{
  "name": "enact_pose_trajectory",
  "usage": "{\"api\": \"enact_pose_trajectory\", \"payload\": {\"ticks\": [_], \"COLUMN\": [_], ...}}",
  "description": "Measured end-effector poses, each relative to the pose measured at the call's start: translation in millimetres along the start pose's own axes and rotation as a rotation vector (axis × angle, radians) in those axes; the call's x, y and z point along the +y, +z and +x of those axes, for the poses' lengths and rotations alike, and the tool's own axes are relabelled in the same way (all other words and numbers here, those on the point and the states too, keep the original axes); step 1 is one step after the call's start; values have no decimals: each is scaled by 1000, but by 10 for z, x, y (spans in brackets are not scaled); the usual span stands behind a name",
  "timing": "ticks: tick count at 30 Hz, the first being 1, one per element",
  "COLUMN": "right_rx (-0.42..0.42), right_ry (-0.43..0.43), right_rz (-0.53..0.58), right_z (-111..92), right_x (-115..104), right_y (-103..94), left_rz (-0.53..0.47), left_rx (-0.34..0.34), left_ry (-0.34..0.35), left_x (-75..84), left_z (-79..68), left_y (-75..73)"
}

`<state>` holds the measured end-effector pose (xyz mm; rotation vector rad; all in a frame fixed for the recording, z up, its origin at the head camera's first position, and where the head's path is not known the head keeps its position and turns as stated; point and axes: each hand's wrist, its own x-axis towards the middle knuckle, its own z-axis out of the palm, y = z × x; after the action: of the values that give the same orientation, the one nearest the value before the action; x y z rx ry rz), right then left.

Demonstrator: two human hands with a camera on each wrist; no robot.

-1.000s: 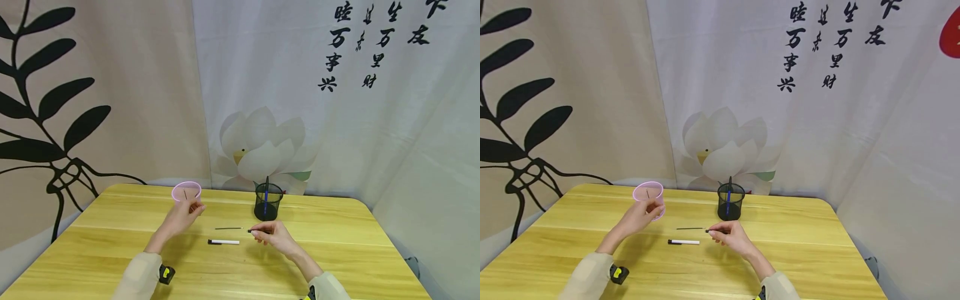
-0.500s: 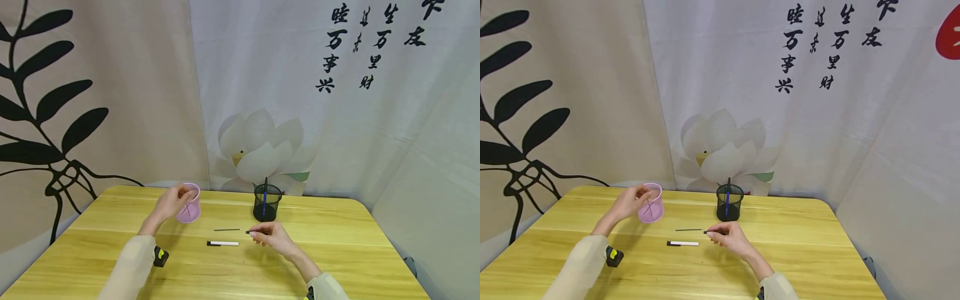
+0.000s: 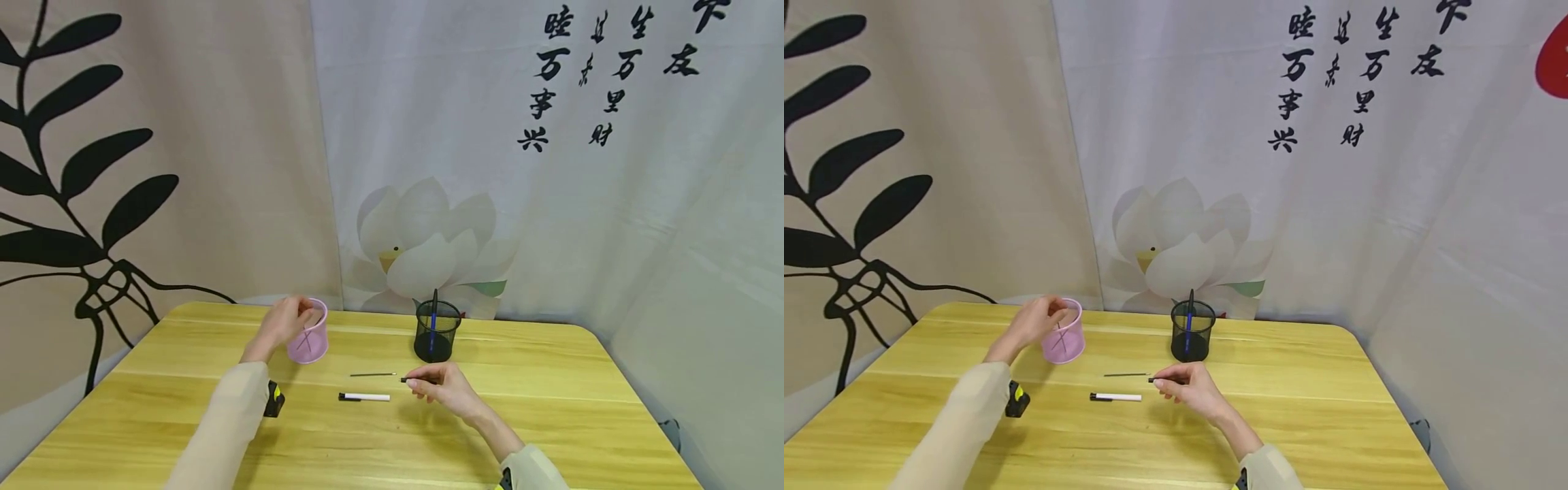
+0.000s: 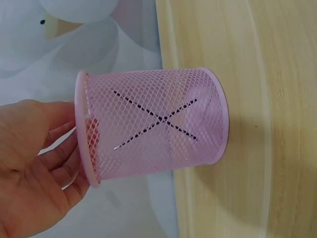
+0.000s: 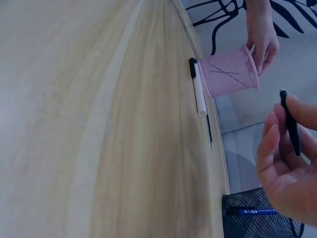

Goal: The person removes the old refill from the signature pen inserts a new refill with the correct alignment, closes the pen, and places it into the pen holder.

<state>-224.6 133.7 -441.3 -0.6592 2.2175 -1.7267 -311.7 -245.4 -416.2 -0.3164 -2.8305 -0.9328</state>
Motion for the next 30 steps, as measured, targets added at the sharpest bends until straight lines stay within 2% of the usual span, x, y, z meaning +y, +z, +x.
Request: {"api": "enact_pose_trajectory", "payload": {"ticks": [3,4,5,7,8,10,12,14,16,19,24,30], "right_rx": [3,3,4,3,3,2,1,1,2,2,3,6], "right_ry": [2,3,4,4,4,3,1,-1,-1,-1,0,5], "right_rz": [-2,-3,-4,-6,-6,-7,-10,-11,-13,-10,-6,-5], "right_z": [0,1,2,4,5,6,8,9,10,10,6,1], "right_x": [-12,-16,-19,-23,-25,-26,-27,-27,-26,-27,-31,-39], "right_y": [-1,-1,-2,-2,-3,-3,-4,-5,-7,-9,-11,-13], "left_rz": [8,43,59,95,119,145,169,177,185,178,149,143], "left_rx": [-12,-24,-24,-2,18,11,3,-41,-83,-129,-160,-130], "left_ry": [-9,-47,-43,-15,10,19,-5,-49,-102,-130,-142,-147], "left_x": [47,282,259,82,-70,-344,-607,-788,-920,-1067,-1094,-990], "left_z": [27,-61,-36,64,144,315,482,622,739,865,885,812], "left_y": [24,-43,-16,90,172,314,448,533,588,651,669,658]}}
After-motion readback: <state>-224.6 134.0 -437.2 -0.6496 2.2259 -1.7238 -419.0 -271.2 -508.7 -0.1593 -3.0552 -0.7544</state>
